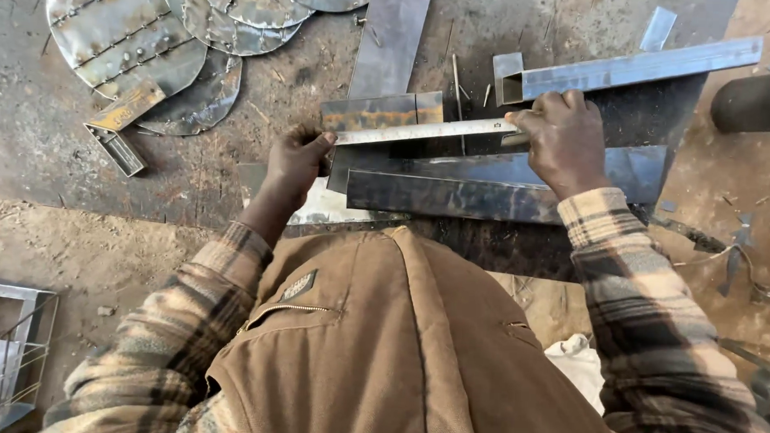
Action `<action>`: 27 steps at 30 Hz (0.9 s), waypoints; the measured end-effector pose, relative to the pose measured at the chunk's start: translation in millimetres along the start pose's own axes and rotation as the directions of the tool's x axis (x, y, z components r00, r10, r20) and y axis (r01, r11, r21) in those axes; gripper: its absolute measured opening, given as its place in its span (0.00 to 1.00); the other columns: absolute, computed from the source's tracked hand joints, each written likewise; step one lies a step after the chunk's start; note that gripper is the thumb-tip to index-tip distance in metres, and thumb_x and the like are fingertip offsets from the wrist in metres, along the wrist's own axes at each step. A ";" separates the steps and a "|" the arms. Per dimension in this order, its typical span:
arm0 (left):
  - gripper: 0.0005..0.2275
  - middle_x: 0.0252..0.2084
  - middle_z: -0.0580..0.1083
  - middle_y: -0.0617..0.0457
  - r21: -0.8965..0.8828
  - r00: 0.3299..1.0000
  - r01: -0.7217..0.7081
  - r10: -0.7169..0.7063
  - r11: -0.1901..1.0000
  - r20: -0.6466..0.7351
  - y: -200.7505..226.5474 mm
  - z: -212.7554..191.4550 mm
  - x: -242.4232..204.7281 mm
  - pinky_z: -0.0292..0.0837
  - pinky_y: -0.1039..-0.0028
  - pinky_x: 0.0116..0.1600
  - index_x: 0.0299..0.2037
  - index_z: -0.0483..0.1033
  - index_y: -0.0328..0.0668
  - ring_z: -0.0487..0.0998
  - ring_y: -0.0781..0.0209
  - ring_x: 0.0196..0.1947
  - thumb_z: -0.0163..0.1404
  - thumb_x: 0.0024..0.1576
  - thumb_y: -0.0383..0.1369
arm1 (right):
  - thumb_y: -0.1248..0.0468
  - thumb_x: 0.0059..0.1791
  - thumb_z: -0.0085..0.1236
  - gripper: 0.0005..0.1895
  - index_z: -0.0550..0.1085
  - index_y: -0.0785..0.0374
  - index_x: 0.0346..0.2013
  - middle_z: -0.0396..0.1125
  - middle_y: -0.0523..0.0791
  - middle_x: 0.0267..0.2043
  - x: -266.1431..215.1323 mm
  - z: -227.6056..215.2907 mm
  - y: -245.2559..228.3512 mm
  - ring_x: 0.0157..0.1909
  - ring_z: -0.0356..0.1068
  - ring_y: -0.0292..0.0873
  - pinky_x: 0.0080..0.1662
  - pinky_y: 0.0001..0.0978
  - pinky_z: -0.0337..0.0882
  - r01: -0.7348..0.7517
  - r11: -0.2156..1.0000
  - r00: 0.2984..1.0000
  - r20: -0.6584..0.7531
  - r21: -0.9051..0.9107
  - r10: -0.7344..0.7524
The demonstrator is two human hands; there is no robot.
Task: The person measures a rectangular metal tube using a folding ruler and a speed square, then marks the metal with a marker. They reposition the tools to measure and mark different sections of the tube on a workbench.
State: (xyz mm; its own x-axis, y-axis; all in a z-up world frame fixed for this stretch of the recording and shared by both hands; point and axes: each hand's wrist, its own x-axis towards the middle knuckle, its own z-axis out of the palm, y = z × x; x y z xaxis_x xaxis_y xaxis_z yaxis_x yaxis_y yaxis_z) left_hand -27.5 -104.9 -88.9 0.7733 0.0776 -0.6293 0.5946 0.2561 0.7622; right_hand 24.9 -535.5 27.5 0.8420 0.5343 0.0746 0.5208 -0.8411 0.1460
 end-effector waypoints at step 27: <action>0.12 0.28 0.71 0.52 0.009 0.992 0.124 -0.124 0.992 0.020 -18.5 1.0 5.9 0.84 0.70 0.31 0.48 0.75 0.32 0.81 0.61 0.25 0.56 0.63 0.34 | 0.63 0.49 0.59 0.06 0.78 0.44 0.34 0.65 0.41 0.43 11.1 -6.4 -10.8 0.51 0.65 0.50 0.45 0.43 0.62 0.005 0.998 1.000 -0.009 0.057 -0.005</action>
State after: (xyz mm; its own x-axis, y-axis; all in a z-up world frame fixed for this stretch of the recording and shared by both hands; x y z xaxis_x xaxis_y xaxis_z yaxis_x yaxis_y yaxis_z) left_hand -33.7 -110.1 -106.6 0.6975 0.0263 -0.7161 0.6879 0.2552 0.6794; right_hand 27.7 -520.0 33.1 0.8382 0.5389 0.0832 0.5323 -0.8418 0.0899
